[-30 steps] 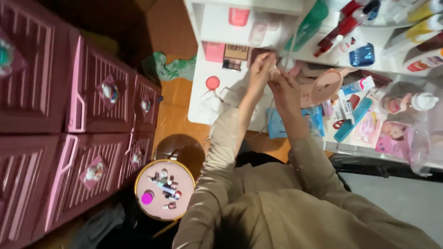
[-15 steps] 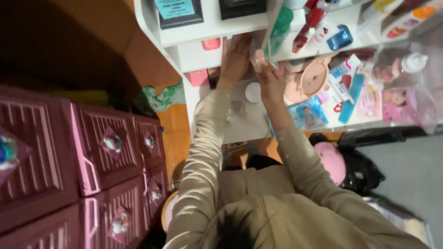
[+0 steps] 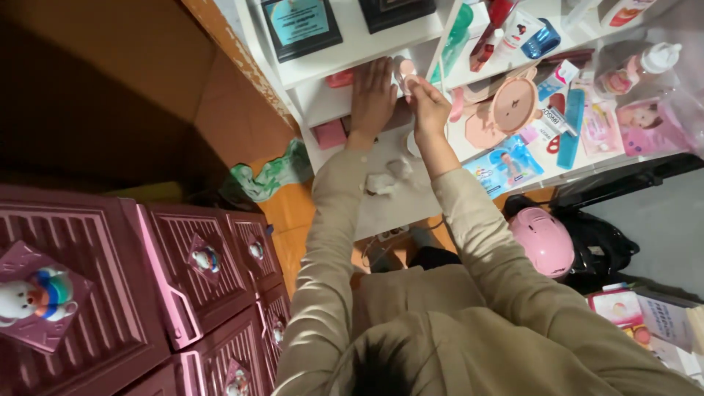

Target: Organizing and cleaning cosmetics and skincare products on a shelf.

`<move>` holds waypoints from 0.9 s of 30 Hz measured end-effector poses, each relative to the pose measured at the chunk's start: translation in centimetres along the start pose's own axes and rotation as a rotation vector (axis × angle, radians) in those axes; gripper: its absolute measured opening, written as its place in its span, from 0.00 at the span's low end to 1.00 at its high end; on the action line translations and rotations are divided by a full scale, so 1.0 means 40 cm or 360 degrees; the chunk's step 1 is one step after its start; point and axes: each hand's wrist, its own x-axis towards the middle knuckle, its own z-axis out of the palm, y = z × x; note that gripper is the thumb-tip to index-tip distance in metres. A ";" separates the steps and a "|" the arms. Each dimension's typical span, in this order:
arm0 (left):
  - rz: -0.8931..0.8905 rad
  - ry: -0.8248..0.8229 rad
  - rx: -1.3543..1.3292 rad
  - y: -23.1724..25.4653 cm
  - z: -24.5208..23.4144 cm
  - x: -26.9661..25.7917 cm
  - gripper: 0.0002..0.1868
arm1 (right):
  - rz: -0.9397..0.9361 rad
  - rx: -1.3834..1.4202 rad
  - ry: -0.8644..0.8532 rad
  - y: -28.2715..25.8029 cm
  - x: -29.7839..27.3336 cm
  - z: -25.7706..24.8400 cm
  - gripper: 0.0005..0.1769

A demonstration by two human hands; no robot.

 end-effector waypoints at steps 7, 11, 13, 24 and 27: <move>-0.0019 0.0123 -0.0576 0.017 -0.025 -0.011 0.32 | -0.0246 -0.0229 0.0059 0.003 0.027 0.038 0.12; -0.0065 0.0097 -0.0674 0.019 0.033 -0.014 0.31 | -0.0330 -0.0551 0.0201 -0.026 -0.004 0.050 0.13; -0.0084 0.0097 -0.0714 0.016 0.049 -0.012 0.29 | -0.0371 -0.0694 0.0270 -0.033 -0.017 0.059 0.14; -0.0325 -0.0015 -0.0916 0.040 0.070 0.003 0.37 | -0.0782 -0.0943 0.0423 -0.004 -0.004 0.017 0.18; -0.0246 0.0197 -0.0952 0.044 0.078 0.001 0.36 | -0.0761 -0.0838 0.0380 0.011 0.000 0.007 0.18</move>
